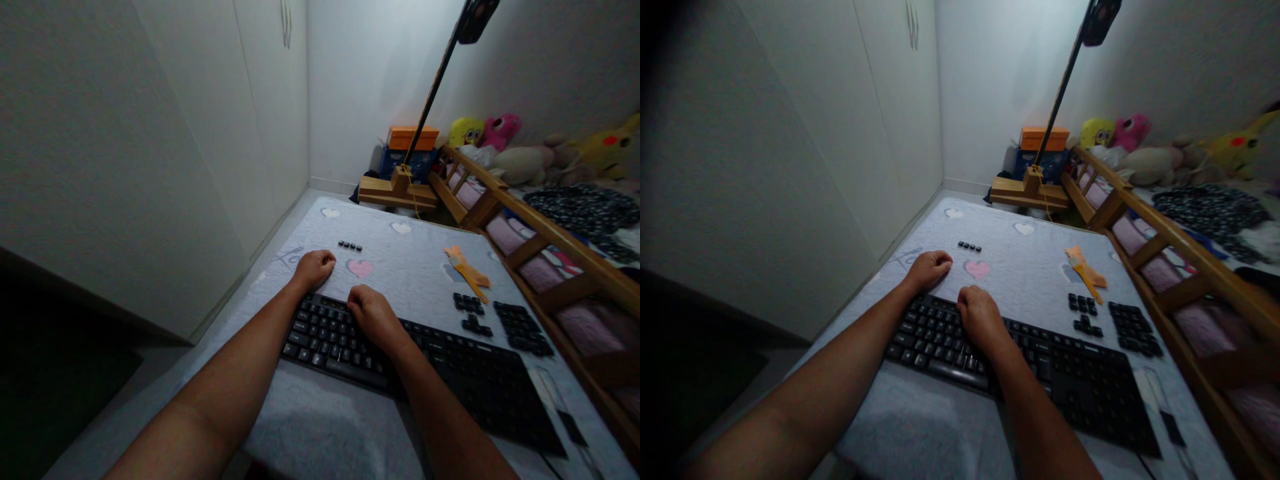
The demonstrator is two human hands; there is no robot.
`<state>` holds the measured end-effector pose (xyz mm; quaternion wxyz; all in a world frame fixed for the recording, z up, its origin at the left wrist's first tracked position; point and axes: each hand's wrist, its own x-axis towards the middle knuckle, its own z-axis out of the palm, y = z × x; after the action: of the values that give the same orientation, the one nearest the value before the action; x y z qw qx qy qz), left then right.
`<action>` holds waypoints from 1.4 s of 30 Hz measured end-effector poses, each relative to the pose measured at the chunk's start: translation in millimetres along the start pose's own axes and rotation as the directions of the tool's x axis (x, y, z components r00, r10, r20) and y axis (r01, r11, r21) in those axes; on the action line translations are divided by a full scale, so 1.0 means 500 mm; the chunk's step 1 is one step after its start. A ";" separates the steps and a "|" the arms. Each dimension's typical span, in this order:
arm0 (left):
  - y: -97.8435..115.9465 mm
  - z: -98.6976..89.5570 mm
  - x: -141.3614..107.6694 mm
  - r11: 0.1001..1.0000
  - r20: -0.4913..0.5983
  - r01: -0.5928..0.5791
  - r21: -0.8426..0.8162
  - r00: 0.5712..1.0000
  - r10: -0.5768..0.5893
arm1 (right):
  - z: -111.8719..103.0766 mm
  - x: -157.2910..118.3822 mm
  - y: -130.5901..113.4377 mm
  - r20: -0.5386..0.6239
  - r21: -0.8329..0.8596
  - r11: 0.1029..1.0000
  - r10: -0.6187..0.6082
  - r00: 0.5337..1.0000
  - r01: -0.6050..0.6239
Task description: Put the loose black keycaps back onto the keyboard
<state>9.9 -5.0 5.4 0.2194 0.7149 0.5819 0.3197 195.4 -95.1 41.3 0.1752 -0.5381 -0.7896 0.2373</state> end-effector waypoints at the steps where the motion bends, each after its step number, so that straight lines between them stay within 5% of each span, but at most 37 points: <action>1: -0.001 0.001 0.001 1.000 0.000 -0.003 0.002 1.000 0.003 | 0.001 0.000 0.001 -0.001 -0.004 1.000 -0.002 1.000 0.002; 20: 0.000 0.000 0.000 1.000 -0.002 -0.004 -0.011 1.000 0.004 | 0.005 0.002 0.009 0.006 -0.067 0.997 -0.028 1.000 0.028; 30: -0.003 0.004 0.003 1.000 0.002 0.006 -0.010 1.000 -0.006 | -0.048 0.023 0.016 0.118 -0.041 0.999 0.008 0.993 -0.004; 36: -0.002 0.003 0.001 1.000 0.007 0.003 -0.013 1.000 -0.003 | -0.073 0.089 0.074 -0.038 0.038 0.999 0.040 0.998 -0.038; 42: 0.004 -0.001 -0.001 1.000 0.008 0.011 -0.011 1.000 -0.011 | -0.063 0.156 0.137 -0.230 0.131 0.979 0.182 0.956 -0.155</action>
<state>10.7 -5.8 7.0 0.2272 0.7117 0.5833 0.3189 236.8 4.7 30.3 0.2787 -0.6176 -0.6992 0.2282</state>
